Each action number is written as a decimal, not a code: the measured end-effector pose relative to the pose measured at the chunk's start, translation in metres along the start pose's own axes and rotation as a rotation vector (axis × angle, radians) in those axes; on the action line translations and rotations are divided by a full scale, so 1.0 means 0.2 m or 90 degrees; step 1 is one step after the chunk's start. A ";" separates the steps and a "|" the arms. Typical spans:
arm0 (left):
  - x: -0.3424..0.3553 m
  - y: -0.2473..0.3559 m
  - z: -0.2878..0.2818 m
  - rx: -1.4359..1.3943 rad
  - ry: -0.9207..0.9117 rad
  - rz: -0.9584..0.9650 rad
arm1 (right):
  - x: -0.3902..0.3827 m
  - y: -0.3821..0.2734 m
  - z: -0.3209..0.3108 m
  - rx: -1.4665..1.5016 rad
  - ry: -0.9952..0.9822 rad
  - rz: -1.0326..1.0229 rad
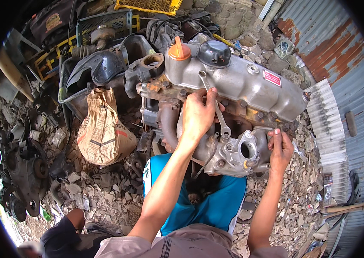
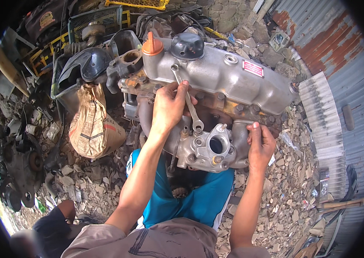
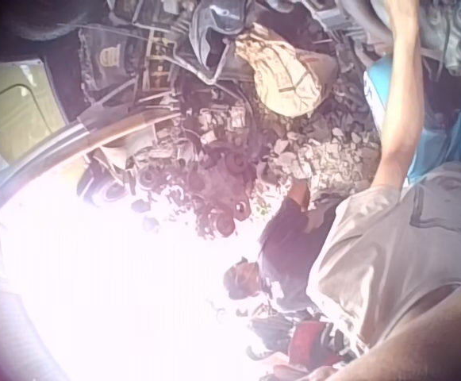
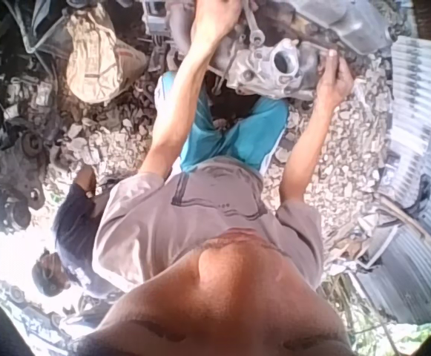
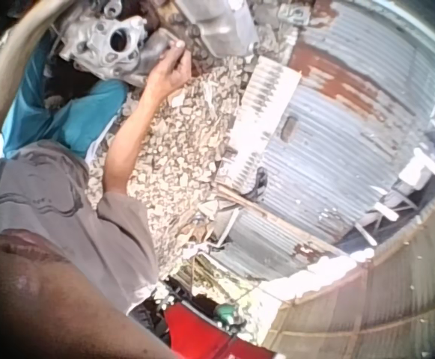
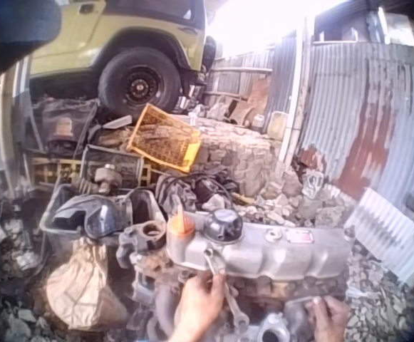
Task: The person sits on the ground and uses a wrench to loosen and tighten bolts on a car engine block. They briefly pick up a plastic bottle and pour liquid onto the engine before continuing to adjust bolts with the wrench.
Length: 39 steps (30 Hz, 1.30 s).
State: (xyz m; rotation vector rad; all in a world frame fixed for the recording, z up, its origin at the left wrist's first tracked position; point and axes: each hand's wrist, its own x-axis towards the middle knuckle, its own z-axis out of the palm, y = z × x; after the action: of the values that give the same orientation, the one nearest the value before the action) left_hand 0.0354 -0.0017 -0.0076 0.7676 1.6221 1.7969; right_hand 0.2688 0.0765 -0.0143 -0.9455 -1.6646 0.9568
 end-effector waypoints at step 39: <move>-0.09 0.06 -0.18 -0.091 -0.019 0.026 | -0.01 0.00 0.00 0.020 0.000 -0.001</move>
State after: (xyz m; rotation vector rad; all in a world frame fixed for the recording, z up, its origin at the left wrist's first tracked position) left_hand 0.0198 -0.0383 -0.0002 0.7643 1.4505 1.8981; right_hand 0.2689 0.0753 -0.0141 -0.9227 -1.6451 0.9786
